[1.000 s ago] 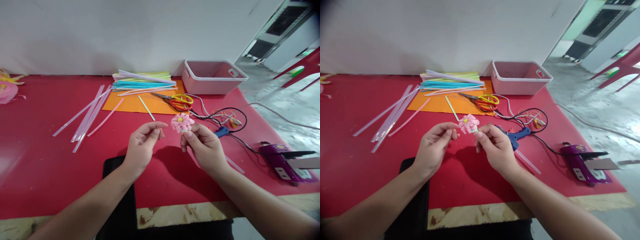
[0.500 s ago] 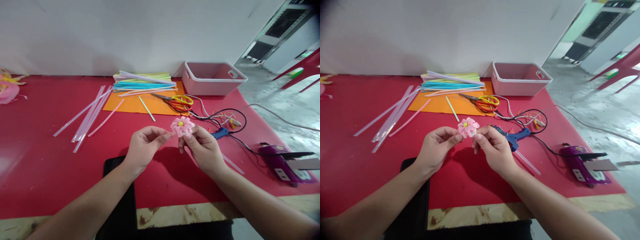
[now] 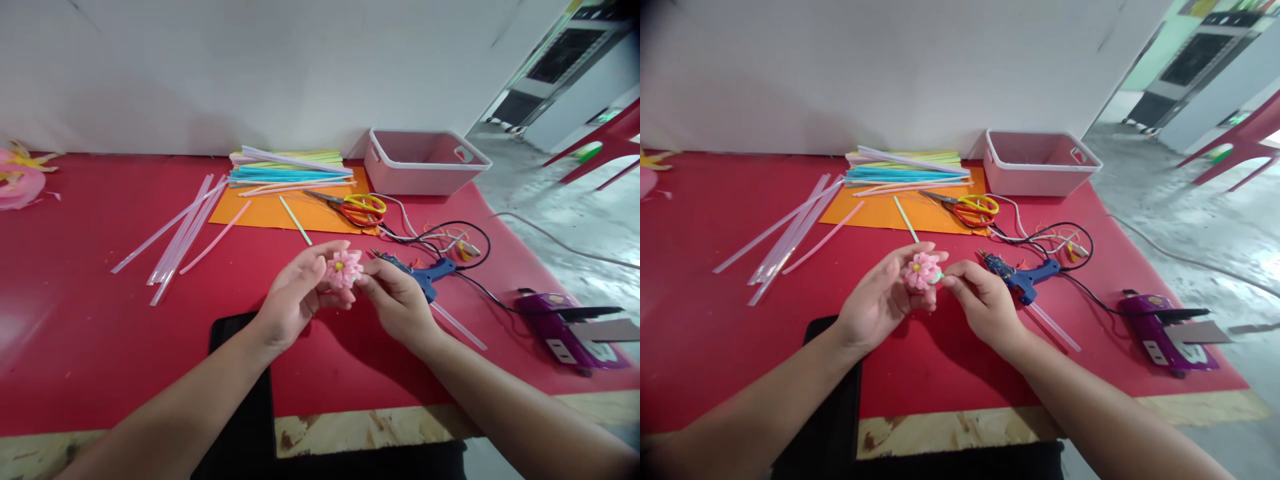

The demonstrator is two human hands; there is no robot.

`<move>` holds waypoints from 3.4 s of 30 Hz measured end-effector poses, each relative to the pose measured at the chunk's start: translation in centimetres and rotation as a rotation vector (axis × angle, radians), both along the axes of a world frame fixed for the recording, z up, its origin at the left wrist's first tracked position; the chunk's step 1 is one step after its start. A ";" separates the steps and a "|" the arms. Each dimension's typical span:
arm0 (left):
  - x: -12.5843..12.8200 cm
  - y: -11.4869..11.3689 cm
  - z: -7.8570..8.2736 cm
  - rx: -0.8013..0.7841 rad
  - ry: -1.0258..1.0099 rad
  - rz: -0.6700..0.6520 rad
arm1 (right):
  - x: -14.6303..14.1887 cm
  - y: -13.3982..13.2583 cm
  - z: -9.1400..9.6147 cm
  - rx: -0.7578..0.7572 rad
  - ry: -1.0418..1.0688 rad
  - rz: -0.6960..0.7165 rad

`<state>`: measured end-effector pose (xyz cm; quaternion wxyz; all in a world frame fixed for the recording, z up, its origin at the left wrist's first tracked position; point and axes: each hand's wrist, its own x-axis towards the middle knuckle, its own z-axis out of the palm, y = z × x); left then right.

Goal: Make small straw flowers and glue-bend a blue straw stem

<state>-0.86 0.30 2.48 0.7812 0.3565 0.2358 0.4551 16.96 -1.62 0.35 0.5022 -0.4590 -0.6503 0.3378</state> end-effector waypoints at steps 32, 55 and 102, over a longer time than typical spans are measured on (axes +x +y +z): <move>0.7 -0.1 -0.4 0.046 -0.001 0.206 | 0.1 -0.7 1.1 0.412 -0.394 -0.300; 0.8 -0.8 -0.4 0.319 0.247 0.138 | -0.3 -1.4 2.0 0.399 -0.326 -0.272; -0.1 -0.9 -1.5 0.730 0.612 0.374 | 0.1 1.5 -1.9 0.232 -0.358 0.030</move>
